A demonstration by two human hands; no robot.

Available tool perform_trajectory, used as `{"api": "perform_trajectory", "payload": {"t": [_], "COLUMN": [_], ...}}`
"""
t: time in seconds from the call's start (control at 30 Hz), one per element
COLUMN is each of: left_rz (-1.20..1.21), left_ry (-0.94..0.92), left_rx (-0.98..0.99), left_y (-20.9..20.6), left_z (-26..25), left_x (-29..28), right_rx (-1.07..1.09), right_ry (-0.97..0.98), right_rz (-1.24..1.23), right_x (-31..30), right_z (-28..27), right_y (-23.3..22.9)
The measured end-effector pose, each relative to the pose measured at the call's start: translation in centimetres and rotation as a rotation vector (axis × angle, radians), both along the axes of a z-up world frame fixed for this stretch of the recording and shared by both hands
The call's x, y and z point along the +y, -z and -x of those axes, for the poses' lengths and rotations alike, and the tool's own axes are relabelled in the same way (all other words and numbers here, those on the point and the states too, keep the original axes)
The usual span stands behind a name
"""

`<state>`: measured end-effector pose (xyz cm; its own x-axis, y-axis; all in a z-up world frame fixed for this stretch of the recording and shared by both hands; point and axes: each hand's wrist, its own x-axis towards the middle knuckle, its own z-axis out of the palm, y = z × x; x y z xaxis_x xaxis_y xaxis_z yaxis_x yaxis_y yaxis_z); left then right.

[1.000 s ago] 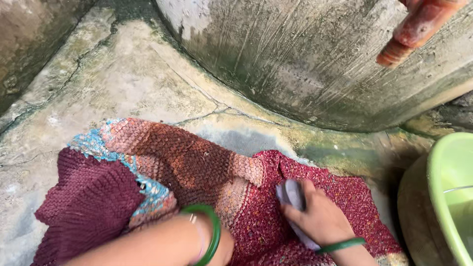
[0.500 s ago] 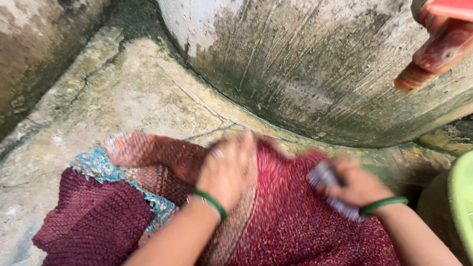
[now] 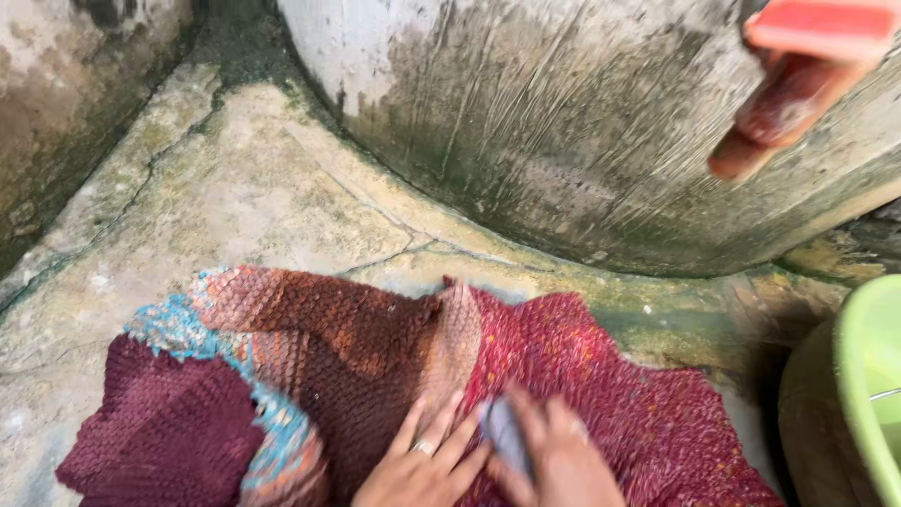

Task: The person washes a woven mat by scrubbing it with a brush while rinsing it with water from an outdoor faucet.

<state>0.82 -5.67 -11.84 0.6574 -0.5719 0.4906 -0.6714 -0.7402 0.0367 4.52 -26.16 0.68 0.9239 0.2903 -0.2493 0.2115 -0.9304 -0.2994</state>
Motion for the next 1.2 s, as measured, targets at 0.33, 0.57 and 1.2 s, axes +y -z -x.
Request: {"api": "perform_trajectory", "payload": {"t": [0.33, 0.57, 1.2], "left_rz": [-0.168, -0.356, 1.341], "left_ry": [-0.097, -0.248, 0.775], "left_rx": [0.597, 0.948, 0.159], "left_y": [-9.1, -15.3, -33.7], "left_z": [-3.1, -8.2, -27.0], "left_x": [-0.3, 0.8, -4.2], "right_rx": [-0.189, -0.142, 0.506], "right_ry": [0.436, 0.072, 0.787], "right_rz": [0.219, -0.139, -1.726], "right_x": [1.1, 2.7, 6.7], "right_z": [-13.4, -3.2, -16.6], "right_y": [-1.4, -1.4, -7.7]}}
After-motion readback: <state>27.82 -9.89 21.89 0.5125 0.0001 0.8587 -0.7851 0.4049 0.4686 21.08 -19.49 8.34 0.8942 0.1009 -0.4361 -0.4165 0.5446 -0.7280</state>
